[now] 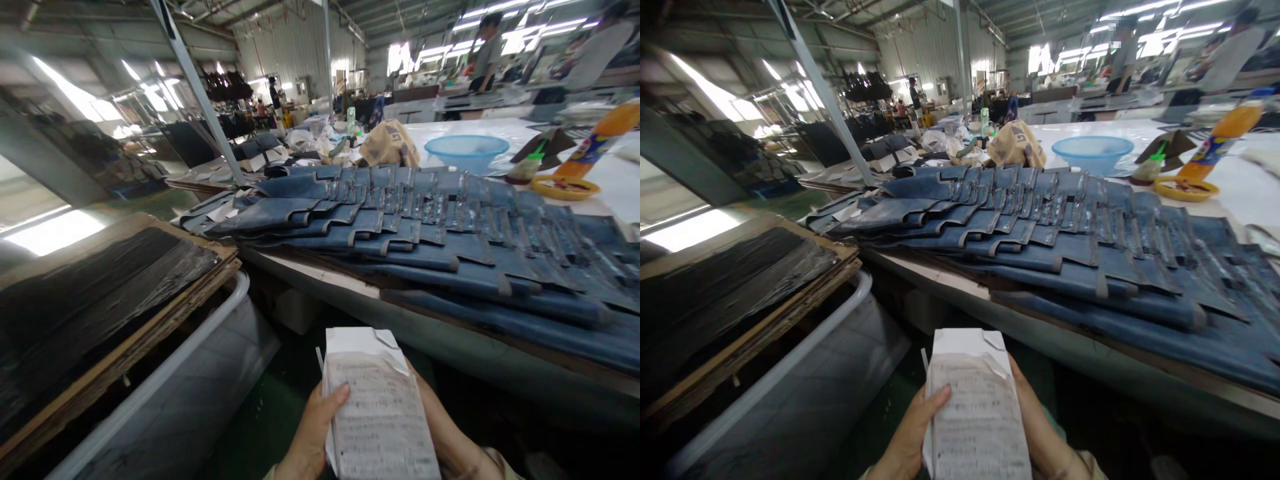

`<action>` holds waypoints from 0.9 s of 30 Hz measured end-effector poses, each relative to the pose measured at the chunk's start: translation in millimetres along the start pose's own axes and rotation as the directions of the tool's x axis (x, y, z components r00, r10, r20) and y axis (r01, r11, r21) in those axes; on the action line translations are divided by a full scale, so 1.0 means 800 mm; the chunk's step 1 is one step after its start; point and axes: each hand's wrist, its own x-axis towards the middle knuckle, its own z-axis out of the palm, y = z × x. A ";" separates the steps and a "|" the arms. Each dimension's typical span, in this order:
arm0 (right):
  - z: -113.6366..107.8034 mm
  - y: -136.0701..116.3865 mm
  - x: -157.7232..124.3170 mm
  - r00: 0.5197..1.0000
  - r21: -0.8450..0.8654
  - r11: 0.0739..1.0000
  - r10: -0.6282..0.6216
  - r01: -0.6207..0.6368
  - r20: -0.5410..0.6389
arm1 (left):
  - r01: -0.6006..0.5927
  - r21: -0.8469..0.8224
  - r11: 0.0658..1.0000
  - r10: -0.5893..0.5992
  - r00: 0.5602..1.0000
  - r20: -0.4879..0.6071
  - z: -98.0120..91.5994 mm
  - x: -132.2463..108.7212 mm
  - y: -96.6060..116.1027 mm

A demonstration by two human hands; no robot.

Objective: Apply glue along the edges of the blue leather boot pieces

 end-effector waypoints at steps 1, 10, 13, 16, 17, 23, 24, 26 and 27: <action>-0.009 0.003 -0.007 1.000 0.047 0.999 0.028 -0.027 -0.014 | 0.031 -0.026 0.999 -0.031 0.999 -0.013 0.000 -0.001 -0.006; -0.046 0.000 -0.009 0.992 -0.037 0.993 0.110 -0.113 -0.058 | 0.000 0.018 1.000 0.000 0.999 0.034 0.009 0.010 0.010; -0.034 -0.006 -0.010 0.992 0.014 0.992 0.122 -0.122 -0.006 | 0.010 -0.084 0.996 -0.004 0.998 0.063 0.004 0.015 0.006; -0.018 -0.022 -0.009 0.989 0.075 0.989 0.120 -0.127 0.088 | -0.020 -0.029 0.999 0.021 0.999 0.039 -0.011 0.022 0.007; -0.011 -0.030 -0.005 0.984 0.053 0.991 0.113 -0.121 0.135 | -0.034 0.015 0.999 0.034 0.999 -0.003 -0.017 0.024 0.011; 0.045 -0.107 0.043 0.884 -0.233 0.959 -0.033 0.159 0.467 | -0.290 -0.073 0.954 0.265 0.934 -0.241 -0.061 0.015 0.077; 0.059 -0.119 0.056 0.863 -0.243 0.955 -0.023 0.168 0.505 | -0.331 -0.084 0.940 0.295 0.910 -0.292 -0.071 0.011 0.094; 0.092 -0.141 0.084 0.811 -0.256 0.955 0.028 0.152 0.585 | -0.377 -0.076 0.923 0.318 0.859 -0.400 -0.092 0.003 0.124; 0.109 -0.149 0.101 0.779 -0.264 0.952 0.047 0.155 0.626 | -0.394 -0.069 0.916 0.324 0.831 -0.452 -0.103 0.001 0.137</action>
